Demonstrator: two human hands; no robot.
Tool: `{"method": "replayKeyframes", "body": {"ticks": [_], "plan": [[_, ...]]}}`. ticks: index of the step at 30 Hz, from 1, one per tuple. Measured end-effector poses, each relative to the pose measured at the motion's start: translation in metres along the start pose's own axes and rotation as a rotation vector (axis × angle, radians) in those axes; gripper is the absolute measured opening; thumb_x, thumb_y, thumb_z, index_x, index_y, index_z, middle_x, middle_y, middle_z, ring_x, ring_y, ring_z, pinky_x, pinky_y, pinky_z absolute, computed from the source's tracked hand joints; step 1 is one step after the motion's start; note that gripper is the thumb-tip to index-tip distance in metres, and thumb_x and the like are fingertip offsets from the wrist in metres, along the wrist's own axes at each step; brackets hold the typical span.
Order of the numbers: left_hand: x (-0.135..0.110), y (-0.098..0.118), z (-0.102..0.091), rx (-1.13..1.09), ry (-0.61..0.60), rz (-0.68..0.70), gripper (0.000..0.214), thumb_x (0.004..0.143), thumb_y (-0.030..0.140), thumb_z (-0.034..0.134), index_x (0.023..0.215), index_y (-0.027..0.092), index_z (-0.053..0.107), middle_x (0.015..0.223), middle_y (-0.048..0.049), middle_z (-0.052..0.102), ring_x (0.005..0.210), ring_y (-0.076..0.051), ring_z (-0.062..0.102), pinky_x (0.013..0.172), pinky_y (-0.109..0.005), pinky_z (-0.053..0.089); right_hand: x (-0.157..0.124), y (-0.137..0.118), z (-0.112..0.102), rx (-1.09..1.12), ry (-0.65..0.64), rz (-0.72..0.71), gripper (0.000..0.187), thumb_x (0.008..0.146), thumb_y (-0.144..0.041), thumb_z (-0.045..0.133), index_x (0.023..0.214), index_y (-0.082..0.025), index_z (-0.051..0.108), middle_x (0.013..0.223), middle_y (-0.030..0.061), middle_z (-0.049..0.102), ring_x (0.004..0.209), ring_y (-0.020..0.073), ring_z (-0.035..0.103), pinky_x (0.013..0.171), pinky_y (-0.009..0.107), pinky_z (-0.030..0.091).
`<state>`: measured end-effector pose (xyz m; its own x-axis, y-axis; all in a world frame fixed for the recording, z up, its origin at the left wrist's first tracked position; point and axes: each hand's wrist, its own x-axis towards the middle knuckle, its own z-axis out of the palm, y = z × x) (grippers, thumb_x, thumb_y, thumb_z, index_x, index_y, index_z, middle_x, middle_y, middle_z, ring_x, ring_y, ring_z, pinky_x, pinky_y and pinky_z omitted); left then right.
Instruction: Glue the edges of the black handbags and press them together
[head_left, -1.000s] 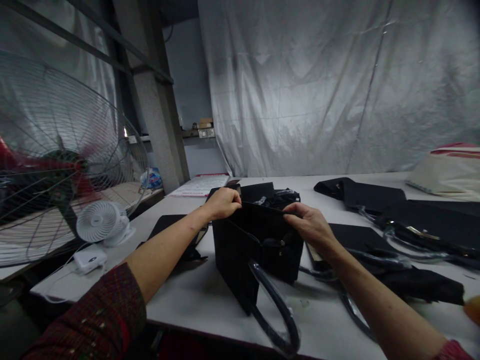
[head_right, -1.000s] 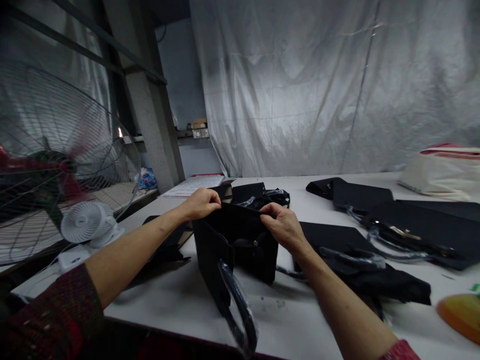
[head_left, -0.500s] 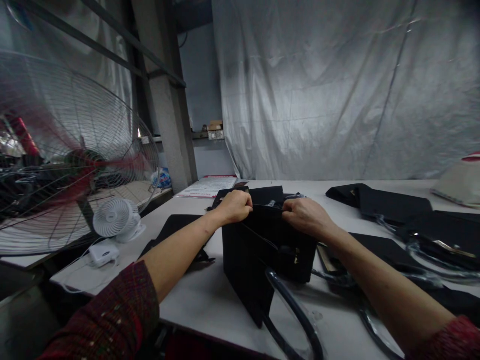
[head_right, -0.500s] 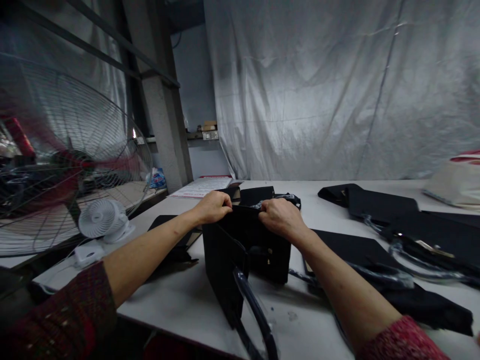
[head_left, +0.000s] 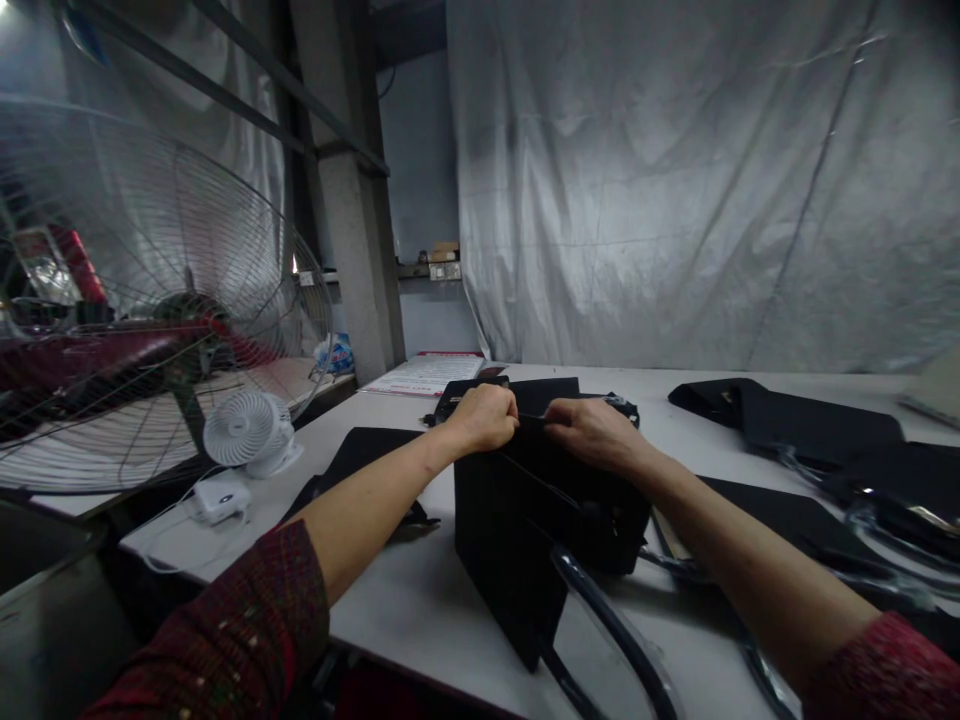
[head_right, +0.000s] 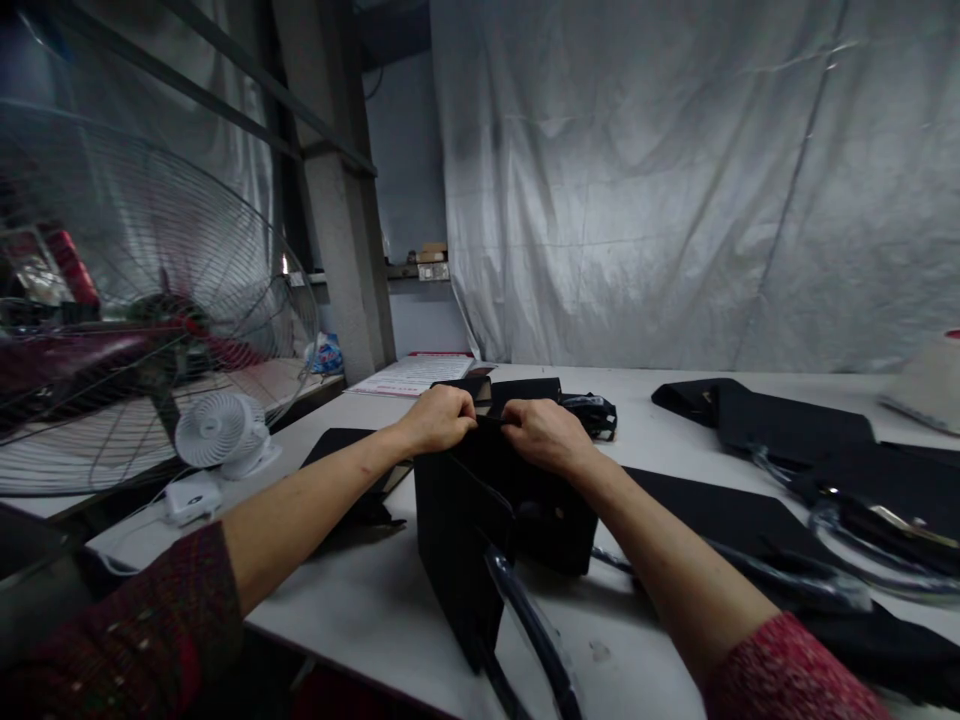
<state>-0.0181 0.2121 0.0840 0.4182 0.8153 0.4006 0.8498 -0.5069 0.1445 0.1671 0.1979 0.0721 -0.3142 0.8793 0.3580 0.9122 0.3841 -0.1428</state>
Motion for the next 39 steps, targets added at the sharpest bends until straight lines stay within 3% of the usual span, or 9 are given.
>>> {"method": "replayKeyframes", "body": {"ticks": [6, 12, 15, 20, 24, 32, 39], "plan": [[-0.001, -0.001, 0.000, 0.001, -0.014, -0.006, 0.015, 0.075, 0.022, 0.059, 0.079, 0.018, 0.073, 0.081, -0.0060, 0.071, 0.078, -0.022, 0.064, 0.073, -0.031, 0.049, 0.011, -0.010, 0.006, -0.019, -0.005, -0.049, 0.024, 0.085, -0.030, 0.049, 0.084, -0.022, 0.071, 0.077, 0.0046, 0.068, 0.071, 0.0176, 0.059, 0.058, 0.026, 0.031], [0.001, -0.001, 0.001, -0.015, -0.007, -0.004, 0.012, 0.074, 0.021, 0.059, 0.078, 0.018, 0.071, 0.079, -0.0061, 0.068, 0.079, -0.022, 0.063, 0.074, -0.032, 0.048, 0.019, -0.017, 0.004, -0.045, -0.064, -0.098, 0.026, 0.084, -0.032, 0.052, 0.101, -0.026, 0.071, 0.091, 0.0057, 0.070, 0.079, 0.0203, 0.061, 0.061, 0.026, 0.034], [-0.001, -0.005, 0.000, -0.049, -0.010, 0.022, 0.010, 0.072, 0.021, 0.063, 0.080, 0.017, 0.067, 0.080, -0.0037, 0.065, 0.076, -0.019, 0.061, 0.071, -0.029, 0.048, 0.021, -0.022, -0.001, -0.040, -0.104, -0.128, 0.025, 0.084, -0.031, 0.052, 0.097, -0.027, 0.073, 0.087, 0.0056, 0.070, 0.079, 0.0202, 0.062, 0.060, 0.026, 0.034], [-0.013, -0.029, -0.006, -0.167, -0.014, 0.153, 0.050, 0.054, 0.024, 0.081, 0.096, 0.017, 0.055, 0.104, -0.0040, 0.055, 0.084, -0.016, 0.055, 0.070, -0.025, 0.049, 0.011, -0.016, -0.013, -0.001, -0.154, -0.063, 0.019, 0.076, -0.023, 0.056, 0.083, -0.024, 0.074, 0.071, 0.0030, 0.066, 0.065, 0.0176, 0.059, 0.055, 0.025, 0.033], [-0.019, -0.039, -0.010, -0.224, -0.061, 0.142, 0.035, 0.057, 0.016, 0.076, 0.086, 0.017, 0.056, 0.095, -0.0012, 0.054, 0.082, -0.015, 0.054, 0.070, -0.024, 0.047, 0.002, -0.009, -0.018, 0.050, -0.183, -0.032, 0.016, 0.076, -0.025, 0.059, 0.083, -0.025, 0.073, 0.067, -0.0001, 0.063, 0.063, 0.0151, 0.057, 0.052, 0.023, 0.032], [-0.022, -0.030, -0.015, -0.187, -0.056, 0.116, 0.013, 0.069, 0.018, 0.071, 0.081, 0.018, 0.068, 0.085, 0.0013, 0.066, 0.082, -0.014, 0.059, 0.074, -0.023, 0.044, -0.003, -0.012, -0.017, 0.073, -0.161, -0.041, 0.015, 0.077, -0.025, 0.057, 0.080, -0.024, 0.072, 0.066, -0.0002, 0.062, 0.062, 0.0151, 0.055, 0.054, 0.025, 0.031], [-0.027, -0.028, -0.018, -0.099, 0.003, 0.144, 0.011, 0.073, 0.016, 0.065, 0.082, 0.019, 0.070, 0.086, -0.0001, 0.069, 0.083, -0.015, 0.061, 0.077, -0.025, 0.046, -0.003, -0.007, -0.016, 0.071, -0.155, -0.059, 0.013, 0.077, -0.026, 0.058, 0.079, -0.024, 0.071, 0.068, -0.0002, 0.063, 0.065, 0.0154, 0.056, 0.055, 0.025, 0.032]]}}
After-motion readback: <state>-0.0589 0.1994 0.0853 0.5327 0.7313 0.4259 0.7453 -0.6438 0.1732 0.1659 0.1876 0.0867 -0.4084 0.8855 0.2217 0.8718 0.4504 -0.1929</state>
